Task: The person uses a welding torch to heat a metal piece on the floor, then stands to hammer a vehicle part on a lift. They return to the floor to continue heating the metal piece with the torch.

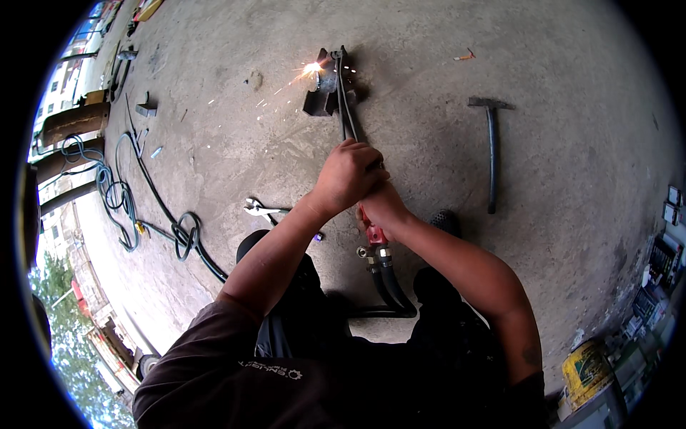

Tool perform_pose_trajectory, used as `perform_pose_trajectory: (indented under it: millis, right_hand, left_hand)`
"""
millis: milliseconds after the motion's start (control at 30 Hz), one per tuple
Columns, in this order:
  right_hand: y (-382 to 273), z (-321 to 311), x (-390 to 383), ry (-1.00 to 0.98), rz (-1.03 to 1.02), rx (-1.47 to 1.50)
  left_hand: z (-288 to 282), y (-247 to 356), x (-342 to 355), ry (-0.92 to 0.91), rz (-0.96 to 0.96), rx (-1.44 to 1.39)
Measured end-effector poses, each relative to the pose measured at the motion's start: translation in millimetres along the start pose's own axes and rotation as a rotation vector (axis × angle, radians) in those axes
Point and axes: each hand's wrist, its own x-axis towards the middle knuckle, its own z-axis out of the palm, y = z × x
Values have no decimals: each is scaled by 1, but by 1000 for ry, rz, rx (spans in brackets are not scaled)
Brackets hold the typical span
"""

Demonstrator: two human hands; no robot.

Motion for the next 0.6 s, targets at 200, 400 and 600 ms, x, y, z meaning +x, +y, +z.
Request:
perform_pose_trajectory:
  millis: [200, 400, 600]
  right_hand:
    - [-3, 2, -4, 8, 9, -7]
    - [2, -1, 1, -8, -7, -12]
    - [1, 0, 0, -8, 3, 3]
  left_hand:
    - [2, -1, 0, 11, -3, -6]
    - [2, -1, 0, 11, -8, -1]
    - [-3, 4, 0, 10, -4, -9]
